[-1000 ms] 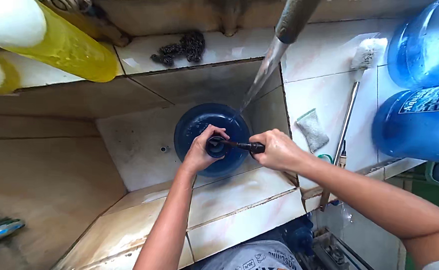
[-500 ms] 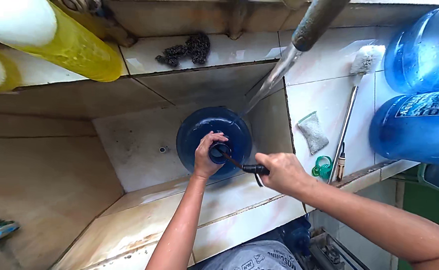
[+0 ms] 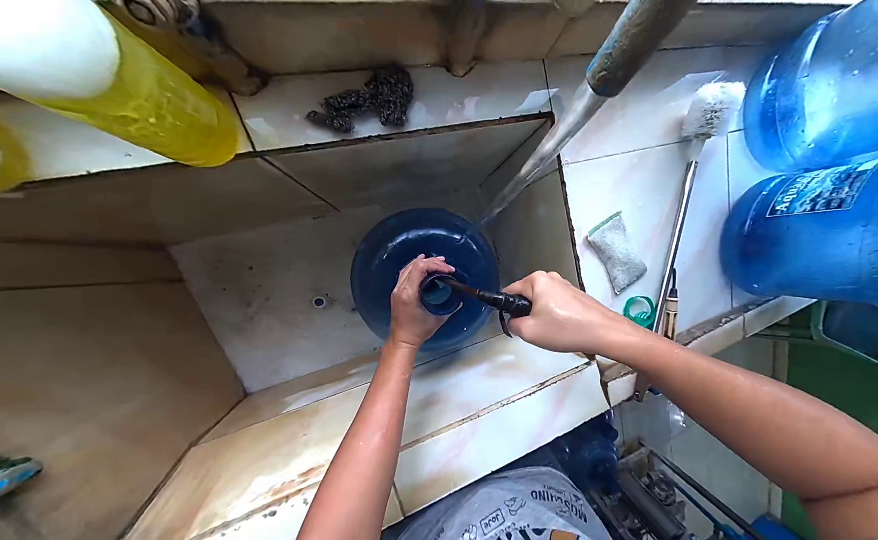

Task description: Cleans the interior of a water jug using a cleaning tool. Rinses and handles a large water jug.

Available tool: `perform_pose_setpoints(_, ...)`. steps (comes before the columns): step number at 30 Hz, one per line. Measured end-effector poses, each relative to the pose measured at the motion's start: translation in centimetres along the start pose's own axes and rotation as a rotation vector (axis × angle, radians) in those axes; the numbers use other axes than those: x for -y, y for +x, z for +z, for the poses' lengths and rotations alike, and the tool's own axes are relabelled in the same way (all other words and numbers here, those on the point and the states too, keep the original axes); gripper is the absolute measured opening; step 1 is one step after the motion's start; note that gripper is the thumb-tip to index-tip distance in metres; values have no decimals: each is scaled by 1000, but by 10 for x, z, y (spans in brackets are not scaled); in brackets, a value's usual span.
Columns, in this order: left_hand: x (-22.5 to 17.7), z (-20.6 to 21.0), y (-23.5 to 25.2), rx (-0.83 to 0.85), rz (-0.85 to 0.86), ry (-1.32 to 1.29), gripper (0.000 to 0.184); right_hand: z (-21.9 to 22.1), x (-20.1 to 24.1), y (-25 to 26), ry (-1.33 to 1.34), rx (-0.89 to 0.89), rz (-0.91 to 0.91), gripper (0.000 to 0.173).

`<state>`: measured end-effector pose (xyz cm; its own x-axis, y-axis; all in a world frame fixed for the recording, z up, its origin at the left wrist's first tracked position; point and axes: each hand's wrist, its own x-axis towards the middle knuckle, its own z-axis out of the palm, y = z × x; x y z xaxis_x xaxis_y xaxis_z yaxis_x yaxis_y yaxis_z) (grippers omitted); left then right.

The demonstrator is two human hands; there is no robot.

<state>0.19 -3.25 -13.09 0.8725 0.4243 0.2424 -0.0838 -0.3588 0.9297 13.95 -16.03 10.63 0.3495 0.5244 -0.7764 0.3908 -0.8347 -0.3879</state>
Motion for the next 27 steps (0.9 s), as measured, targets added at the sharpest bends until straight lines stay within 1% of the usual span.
perform_pose_setpoints(2,3,-2,0,-6,0,1,45,3,0,2,66,23,-21,14)
perform_pose_setpoints(5,3,-3,-3,2,-10,11,46,10,-2,1,159,33,-25,16)
perform_pose_setpoints(10,4,5,-1,-1,-22,21,47,28,-11,-11,470,75,93,18)
perform_pose_setpoints(13,4,4,-2,-8,-21,17,45,38,-11,-18,543,96,133,18)
perform_pose_setpoints(16,4,2,-4,0,-23,21,47,39,-4,-23,618,130,177,19)
perform_pose_setpoints(19,2,2,-10,13,-23,27,51,47,-6,-24,803,186,228,22)
perform_pose_setpoints(20,0,1,-13,21,-18,25,50,53,-7,-22,812,164,244,23)
perform_pose_setpoints(21,0,0,-15,14,-6,23,49,61,-8,-17,771,93,247,22)
perform_pose_setpoints(24,1,-4,-22,4,-7,29,49,85,-3,-9,530,-138,170,12)
perform_pose_setpoints(25,2,-5,-19,1,2,29,50,85,0,-9,431,-172,146,10)
perform_pose_setpoints(27,-3,-6,-17,20,-1,11,54,90,3,-17,323,-234,134,8)
